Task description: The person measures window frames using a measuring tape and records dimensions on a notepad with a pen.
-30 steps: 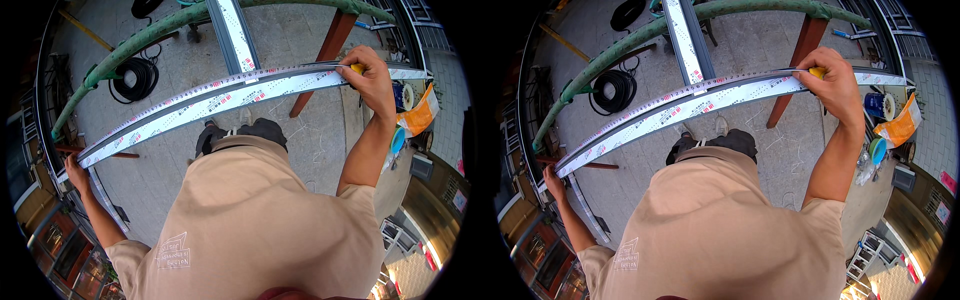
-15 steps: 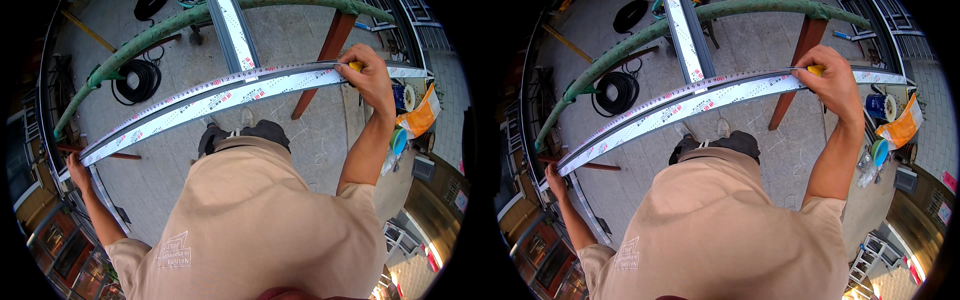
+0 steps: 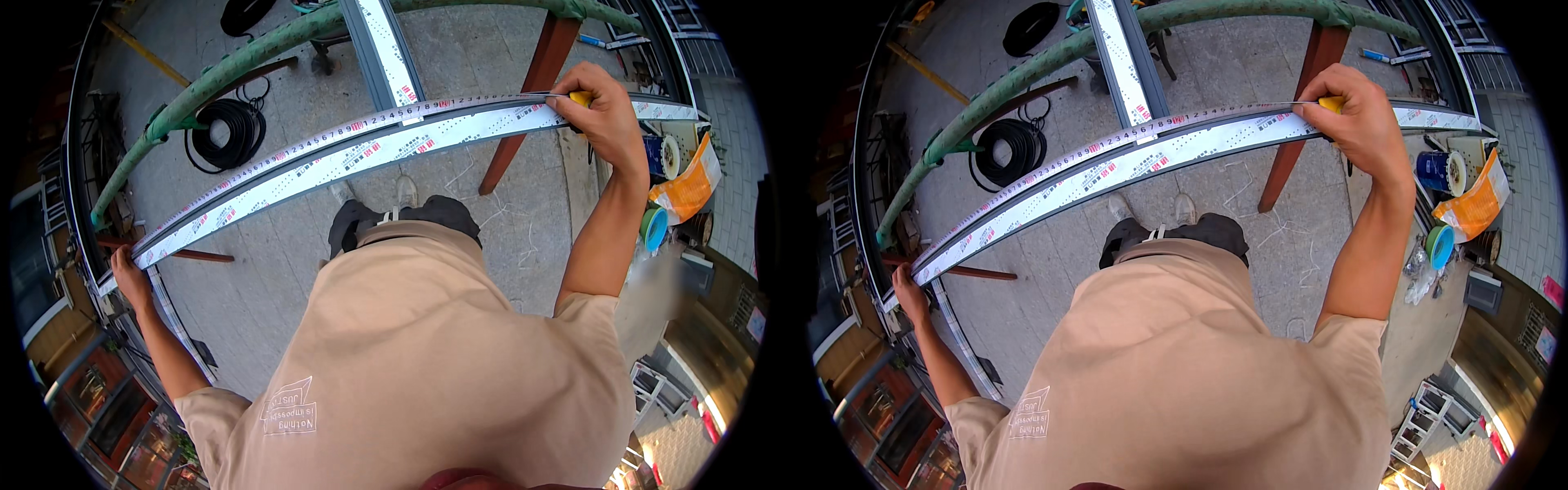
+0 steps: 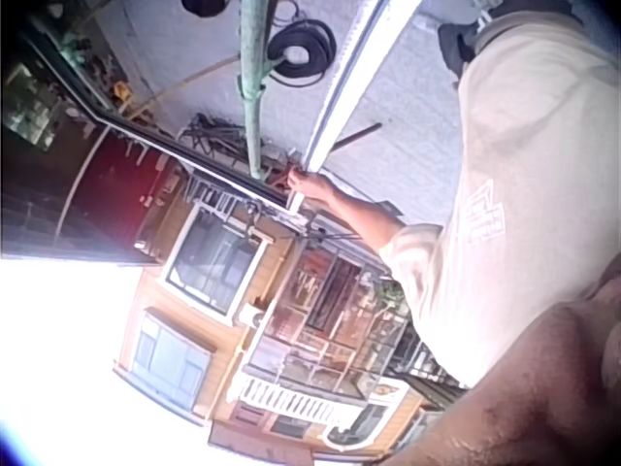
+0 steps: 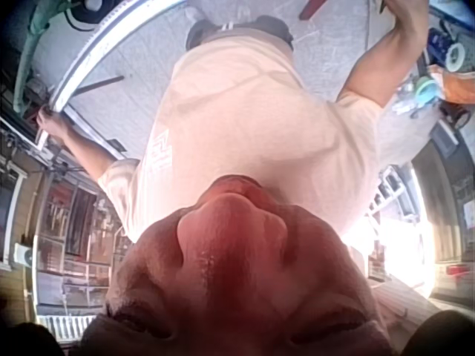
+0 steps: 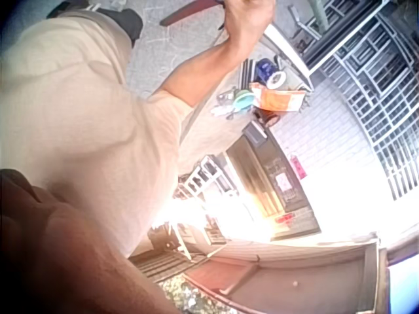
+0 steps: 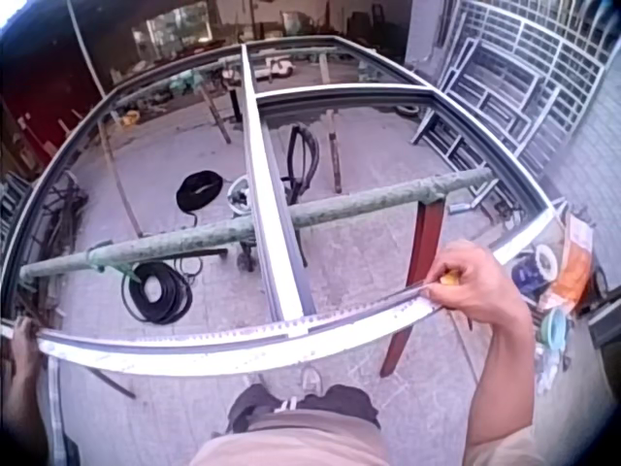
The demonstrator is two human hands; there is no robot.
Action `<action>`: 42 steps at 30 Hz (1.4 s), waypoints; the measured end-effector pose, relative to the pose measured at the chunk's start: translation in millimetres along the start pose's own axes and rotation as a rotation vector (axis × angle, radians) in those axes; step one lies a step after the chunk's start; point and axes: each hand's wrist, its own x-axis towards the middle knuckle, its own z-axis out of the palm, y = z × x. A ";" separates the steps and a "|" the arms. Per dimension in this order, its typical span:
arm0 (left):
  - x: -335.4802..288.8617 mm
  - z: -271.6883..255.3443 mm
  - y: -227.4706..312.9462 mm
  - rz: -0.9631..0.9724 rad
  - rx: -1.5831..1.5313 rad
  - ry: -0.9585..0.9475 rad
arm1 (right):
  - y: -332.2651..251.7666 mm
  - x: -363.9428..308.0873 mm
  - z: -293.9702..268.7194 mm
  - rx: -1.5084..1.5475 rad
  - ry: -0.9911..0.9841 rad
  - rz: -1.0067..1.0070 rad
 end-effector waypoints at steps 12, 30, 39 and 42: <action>-5.0 7.7 -9.3 -0.006 -0.016 0.034 | -2.1 1.5 2.1 0.001 0.002 0.003; -25.8 -8.1 17.1 -0.117 -0.039 0.168 | -21.6 8.0 8.9 0.028 0.047 -0.066; -16.5 -4.3 27.0 -0.125 -0.062 0.158 | 5.3 -3.1 7.1 0.053 0.014 -0.025; -16.1 -6.3 32.9 -0.134 -0.065 0.166 | 2.4 -3.3 5.4 0.004 0.013 -0.033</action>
